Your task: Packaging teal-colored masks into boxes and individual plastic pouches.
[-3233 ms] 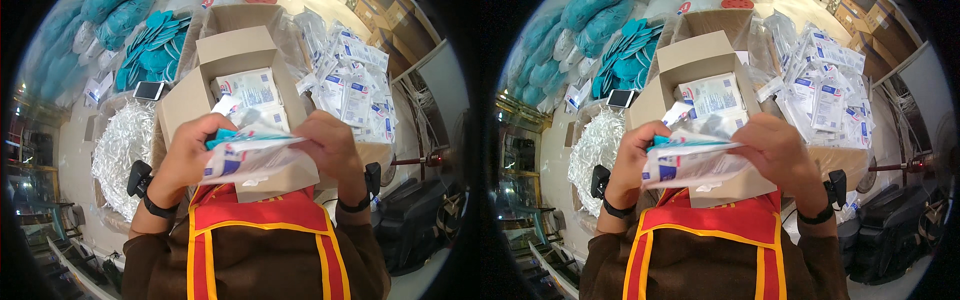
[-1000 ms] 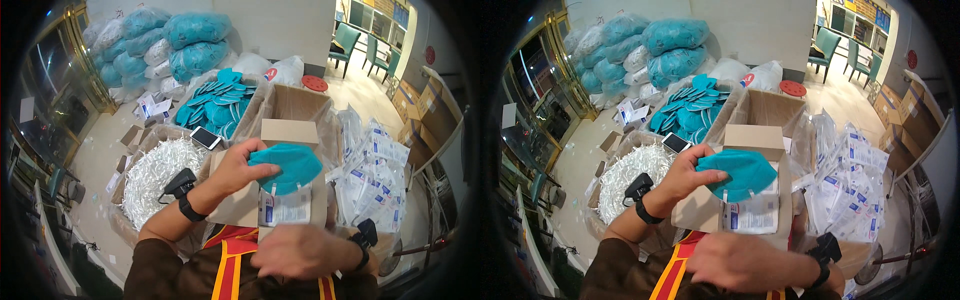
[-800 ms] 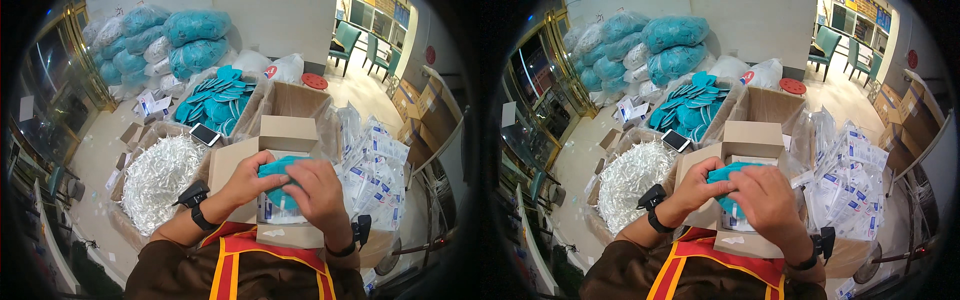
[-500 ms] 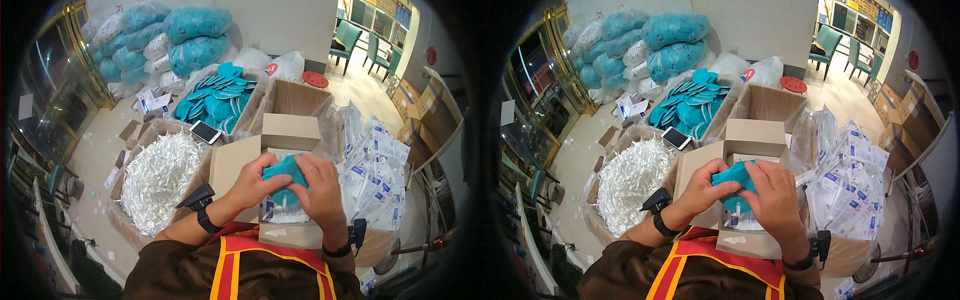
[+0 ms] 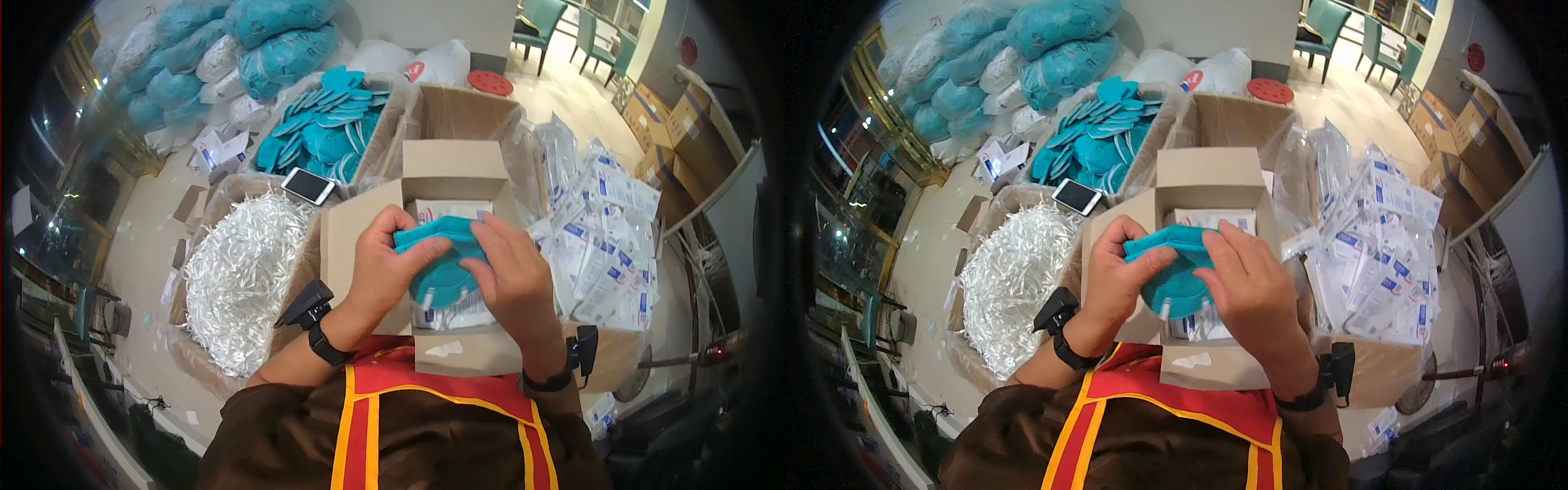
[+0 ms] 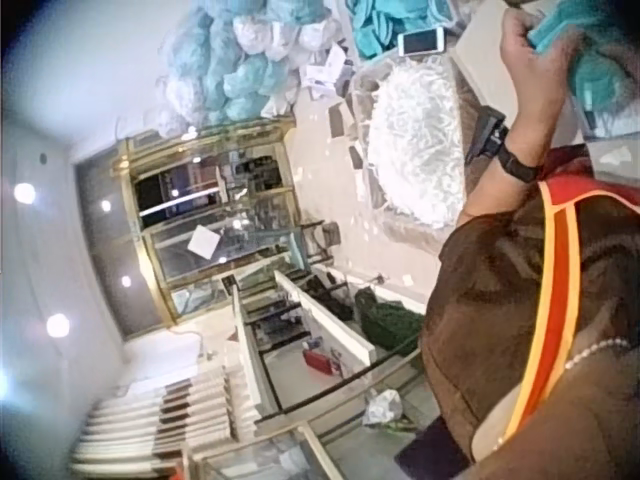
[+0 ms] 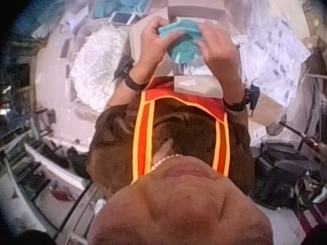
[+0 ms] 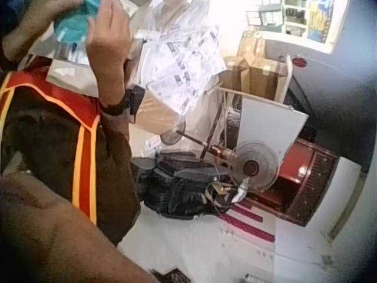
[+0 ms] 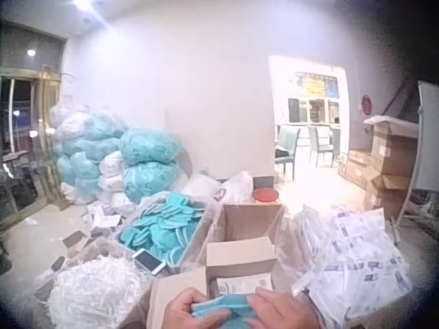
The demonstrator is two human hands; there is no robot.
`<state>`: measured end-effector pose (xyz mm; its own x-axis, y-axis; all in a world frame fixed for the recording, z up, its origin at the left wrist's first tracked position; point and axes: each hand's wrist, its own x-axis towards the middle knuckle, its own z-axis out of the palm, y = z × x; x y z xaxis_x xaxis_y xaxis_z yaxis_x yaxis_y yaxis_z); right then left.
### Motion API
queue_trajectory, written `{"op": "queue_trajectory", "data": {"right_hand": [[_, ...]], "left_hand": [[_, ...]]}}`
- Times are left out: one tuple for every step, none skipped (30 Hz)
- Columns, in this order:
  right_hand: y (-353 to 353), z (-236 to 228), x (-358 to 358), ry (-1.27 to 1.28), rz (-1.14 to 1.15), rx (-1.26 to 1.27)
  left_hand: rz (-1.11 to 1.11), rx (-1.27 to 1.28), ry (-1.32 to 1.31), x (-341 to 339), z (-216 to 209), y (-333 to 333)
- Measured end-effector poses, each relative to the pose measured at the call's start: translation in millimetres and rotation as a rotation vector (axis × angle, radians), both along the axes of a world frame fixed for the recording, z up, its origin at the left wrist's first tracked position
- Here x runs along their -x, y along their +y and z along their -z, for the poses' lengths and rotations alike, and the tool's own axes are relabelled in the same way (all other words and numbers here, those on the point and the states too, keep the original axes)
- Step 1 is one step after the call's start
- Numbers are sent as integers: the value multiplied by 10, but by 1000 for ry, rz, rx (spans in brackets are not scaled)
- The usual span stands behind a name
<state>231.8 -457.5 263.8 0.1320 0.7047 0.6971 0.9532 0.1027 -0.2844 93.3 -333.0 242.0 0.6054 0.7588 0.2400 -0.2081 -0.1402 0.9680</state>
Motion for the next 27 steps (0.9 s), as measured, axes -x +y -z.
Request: {"op": "queue_trajectory", "data": {"right_hand": [[-18, 25, 0, -16, 10, -1], [-27, 13, 9, 7, 44, 14], [-67, -7, 5, 19, 55, 33], [-90, -39, -21, 0, 39, 25], [-137, -62, -27, -19, 22, 16], [-205, -88, -44, 29, -4, 33], [-284, -125, -73, 35, 5, 38], [-380, -164, -110, 202, -232, 132], [-441, -200, -130, 371, -469, 219], [-464, -243, -127, 515, -576, 250], [-440, -272, -126, 524, -567, 247], [-406, -324, -129, 399, -504, 203], [-354, -349, -144, 273, -440, 162], [-274, -313, -152, 243, -378, 98], [-204, -269, -170, 249, -371, 103], [-149, -217, -185, 308, -367, 107], [-92, -164, -199, 369, -363, 111], [-32, -109, -199, 300, -310, 82], [2, -95, -186, 311, -306, 91], [26, -88, -168, 265, -249, 82], [62, -90, -140, 219, -196, 73], [96, -111, -96, 193, -201, 58], [124, -118, -31, 205, -199, 65], [172, -135, 22, 214, -299, 70], [195, -161, 51, 222, -399, 75], [199, -225, 55, 241, -484, 140], [207, -246, 29, 245, -479, 146]], "left_hand": [[12, 16, 11, -9, 27, 10], [3, 73, -61, -34, 43, 57], [-8, 132, -132, -46, 66, 79], [-10, 154, -125, -50, 67, 120], [-12, 176, -118, -37, 66, 170], [-17, 181, -135, -26, 70, 243], [-53, 82, -136, -12, 121, 366], [-59, 30, -97, 19, 140, 435], [-62, -24, -57, 42, 153, 490], [-52, -23, -49, 64, 155, 522], [-13, -118, -37, 82, 148, 548], [26, -209, -26, 91, 125, 523], [35, -204, -22, 82, 89, 467], [118, -141, -58, 79, 30, 388], [198, -76, -96, 76, -7, 326], [204, -68, -91, 78, -12, 276], [194, 63, -77, 81, -8, 231], [182, 197, -60, 97, -7, 195], [184, 208, -51, 106, -29, 181], [205, 352, -126, 106, -70, 181], [222, 494, -200, 112, -122, 184], [128, 479, -192, 80, -174, 129], [126, 489, -182, 93, -148, 122], [100, 427, -116, 102, -130, 125], [74, 365, -50, 113, -112, 131], [68, 373, -46, 145, -102, 182], [44, 383, -100, 182, -93, 294]]}}
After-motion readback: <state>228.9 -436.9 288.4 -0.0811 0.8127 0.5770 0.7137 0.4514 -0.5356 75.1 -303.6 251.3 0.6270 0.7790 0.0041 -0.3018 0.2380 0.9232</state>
